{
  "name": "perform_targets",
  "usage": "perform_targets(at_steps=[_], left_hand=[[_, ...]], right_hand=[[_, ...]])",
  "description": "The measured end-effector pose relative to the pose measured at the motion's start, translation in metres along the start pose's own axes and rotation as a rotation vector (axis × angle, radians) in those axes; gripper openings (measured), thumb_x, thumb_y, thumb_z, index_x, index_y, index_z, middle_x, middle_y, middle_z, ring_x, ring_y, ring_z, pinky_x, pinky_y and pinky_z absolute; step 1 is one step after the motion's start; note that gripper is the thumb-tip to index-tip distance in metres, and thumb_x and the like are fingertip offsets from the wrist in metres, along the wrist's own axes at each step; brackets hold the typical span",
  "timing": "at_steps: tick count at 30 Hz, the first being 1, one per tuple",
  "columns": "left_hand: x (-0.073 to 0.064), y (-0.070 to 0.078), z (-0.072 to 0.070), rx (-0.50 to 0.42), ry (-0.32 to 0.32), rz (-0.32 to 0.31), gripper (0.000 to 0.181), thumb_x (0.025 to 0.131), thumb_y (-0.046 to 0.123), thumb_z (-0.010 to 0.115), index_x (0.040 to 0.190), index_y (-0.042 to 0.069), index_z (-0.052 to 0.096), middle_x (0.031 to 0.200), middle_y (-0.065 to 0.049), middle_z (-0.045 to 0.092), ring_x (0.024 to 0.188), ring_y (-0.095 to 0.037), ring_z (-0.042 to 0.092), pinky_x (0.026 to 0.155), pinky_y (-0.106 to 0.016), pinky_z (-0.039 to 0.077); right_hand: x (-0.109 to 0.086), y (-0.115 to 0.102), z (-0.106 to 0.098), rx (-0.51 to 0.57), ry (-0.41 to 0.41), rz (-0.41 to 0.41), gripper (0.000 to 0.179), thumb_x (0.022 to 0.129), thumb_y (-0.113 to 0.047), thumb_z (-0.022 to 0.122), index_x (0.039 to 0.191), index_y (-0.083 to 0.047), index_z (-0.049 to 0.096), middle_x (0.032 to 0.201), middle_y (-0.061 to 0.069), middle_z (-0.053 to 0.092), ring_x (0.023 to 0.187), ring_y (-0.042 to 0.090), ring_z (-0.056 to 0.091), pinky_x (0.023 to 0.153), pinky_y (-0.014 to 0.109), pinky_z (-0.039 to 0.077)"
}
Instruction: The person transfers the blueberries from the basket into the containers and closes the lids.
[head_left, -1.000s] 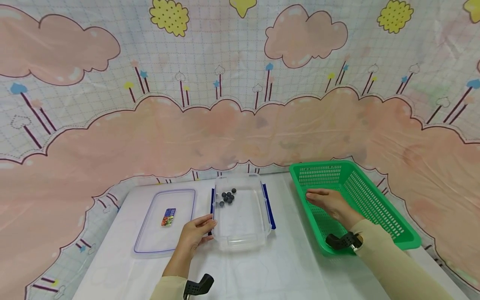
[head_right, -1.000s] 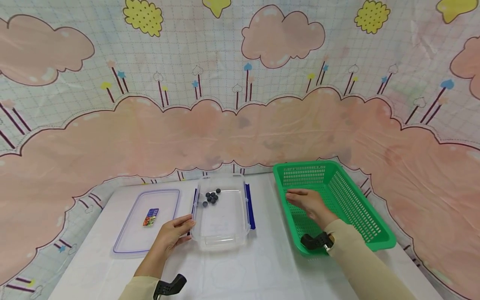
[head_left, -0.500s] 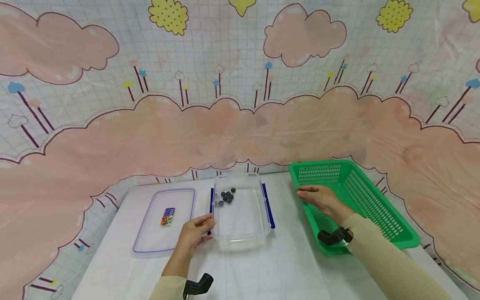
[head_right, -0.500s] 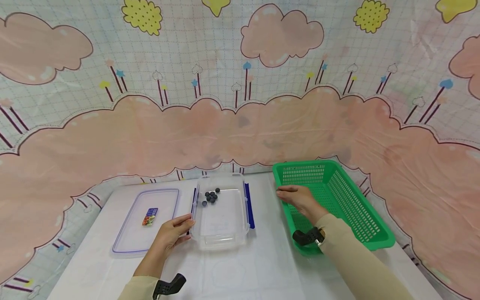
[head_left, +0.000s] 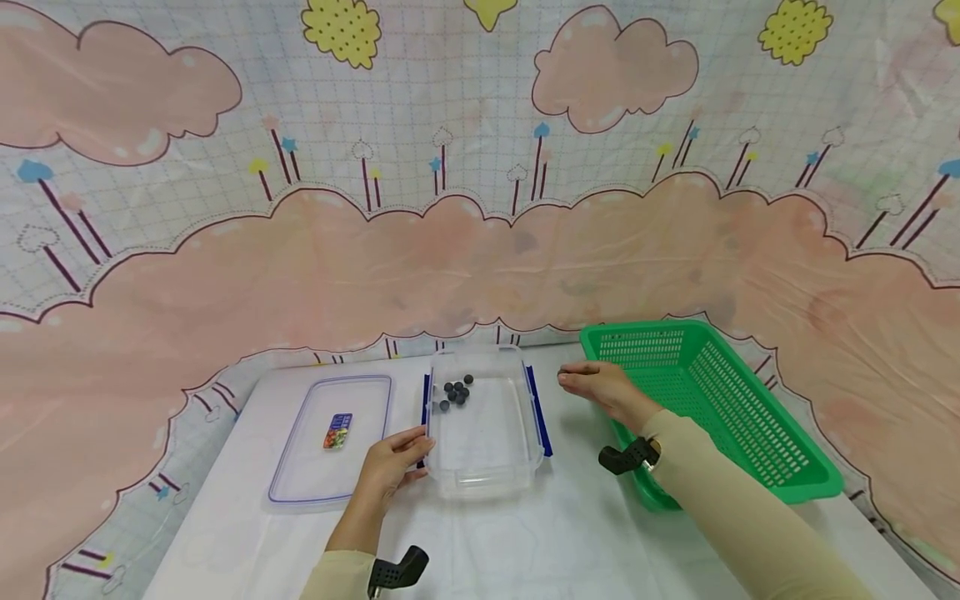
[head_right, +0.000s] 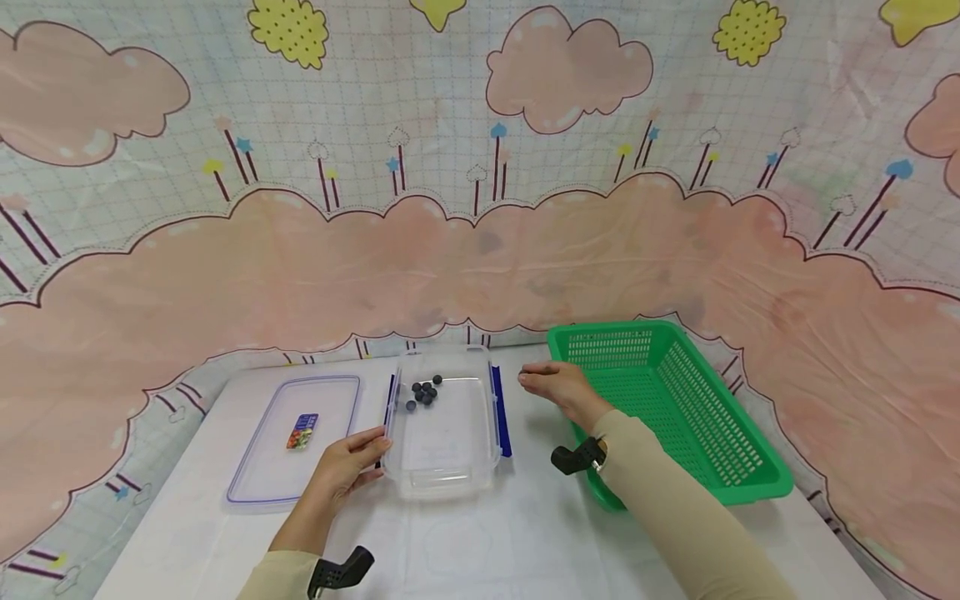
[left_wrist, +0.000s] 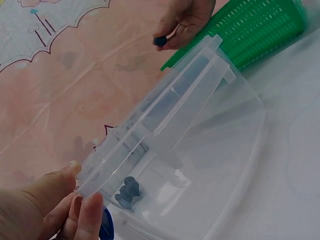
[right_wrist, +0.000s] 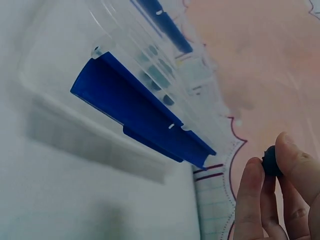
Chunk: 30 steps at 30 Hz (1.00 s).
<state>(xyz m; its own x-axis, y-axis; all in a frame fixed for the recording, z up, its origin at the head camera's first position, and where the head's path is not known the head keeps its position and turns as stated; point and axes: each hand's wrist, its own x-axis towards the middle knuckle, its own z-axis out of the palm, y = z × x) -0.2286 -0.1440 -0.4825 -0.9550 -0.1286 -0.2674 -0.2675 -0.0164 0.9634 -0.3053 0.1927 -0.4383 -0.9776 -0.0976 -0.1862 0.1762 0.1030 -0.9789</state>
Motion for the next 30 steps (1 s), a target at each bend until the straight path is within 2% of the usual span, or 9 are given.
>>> perform_targets(at_steps=[3,6,9,12,14,18,25,30], left_hand=[[0.0,0.0,0.001,-0.003,0.002,0.001,0.045,0.088,0.009,0.073,0.129,-0.005,0.061,0.089,0.005,0.067,0.076,-0.007,0.061,0.062,-0.023,0.059],[0.0,-0.001,0.002,0.0,0.004,-0.002,0.044,0.089,0.009,0.073,0.129,-0.005,0.061,0.09,0.004,0.067,0.077,-0.008,0.061,0.062,-0.024,0.059],[0.0,-0.003,0.003,0.002,0.003,-0.005,0.044,0.088,0.009,0.073,0.129,-0.004,0.061,0.092,0.003,0.068,0.078,-0.009,0.061,0.063,-0.024,0.06],[0.0,-0.002,0.004,-0.003,0.002,-0.011,0.046,0.088,0.01,0.074,0.129,-0.004,0.061,0.094,0.001,0.067,0.078,-0.009,0.061,0.063,-0.024,0.06],[0.0,-0.001,0.005,-0.004,0.001,-0.012,0.046,0.089,0.01,0.073,0.13,-0.004,0.06,0.095,0.001,0.066,0.078,-0.008,0.062,0.064,-0.023,0.06],[0.002,0.003,0.006,0.009,-0.002,-0.017,0.045,0.089,0.011,0.073,0.13,-0.003,0.061,0.098,-0.001,0.065,0.079,-0.009,0.061,0.065,-0.023,0.06],[0.004,0.003,0.005,0.009,0.001,-0.017,0.044,0.09,0.01,0.072,0.13,-0.003,0.061,0.096,0.0,0.065,0.081,-0.01,0.062,0.065,-0.023,0.06],[0.005,0.003,0.005,0.017,-0.002,-0.012,0.044,0.09,0.01,0.072,0.13,-0.003,0.061,0.095,0.0,0.065,0.085,-0.013,0.064,0.065,-0.023,0.06]], right_hand=[[0.007,0.002,0.007,0.014,0.002,0.006,0.039,0.094,-0.005,0.065,0.129,0.009,0.057,0.126,0.022,0.063,0.111,0.023,0.065,0.103,0.037,0.049],[0.012,0.004,0.014,0.024,-0.004,0.01,0.038,0.093,-0.002,0.065,0.128,0.011,0.058,0.121,0.02,0.065,0.105,0.021,0.067,0.105,0.042,0.047],[0.017,0.005,0.023,0.011,-0.015,0.014,0.038,0.093,-0.001,0.065,0.128,0.012,0.057,0.121,0.021,0.065,0.102,0.019,0.068,0.104,0.041,0.048],[0.021,0.005,0.031,-0.002,-0.035,0.017,0.039,0.092,-0.002,0.067,0.127,0.012,0.058,0.12,0.022,0.065,0.104,0.023,0.068,0.102,0.039,0.05],[0.021,0.001,0.037,-0.009,-0.063,0.007,0.039,0.091,-0.003,0.068,0.126,0.012,0.059,0.12,0.023,0.066,0.108,0.025,0.067,0.101,0.038,0.051],[0.022,-0.008,0.048,-0.013,-0.087,-0.027,0.038,0.089,-0.004,0.071,0.122,0.013,0.061,0.112,0.023,0.069,0.104,0.025,0.069,0.095,0.035,0.055],[0.037,-0.017,0.07,-0.004,-0.031,0.047,0.037,0.089,0.001,0.069,0.123,0.012,0.061,0.117,0.024,0.067,0.104,0.025,0.07,0.098,0.038,0.053],[0.044,-0.018,0.086,0.016,0.009,0.054,0.032,0.087,0.003,0.07,0.118,0.013,0.064,0.111,0.024,0.069,0.095,0.024,0.072,0.088,0.033,0.058]])
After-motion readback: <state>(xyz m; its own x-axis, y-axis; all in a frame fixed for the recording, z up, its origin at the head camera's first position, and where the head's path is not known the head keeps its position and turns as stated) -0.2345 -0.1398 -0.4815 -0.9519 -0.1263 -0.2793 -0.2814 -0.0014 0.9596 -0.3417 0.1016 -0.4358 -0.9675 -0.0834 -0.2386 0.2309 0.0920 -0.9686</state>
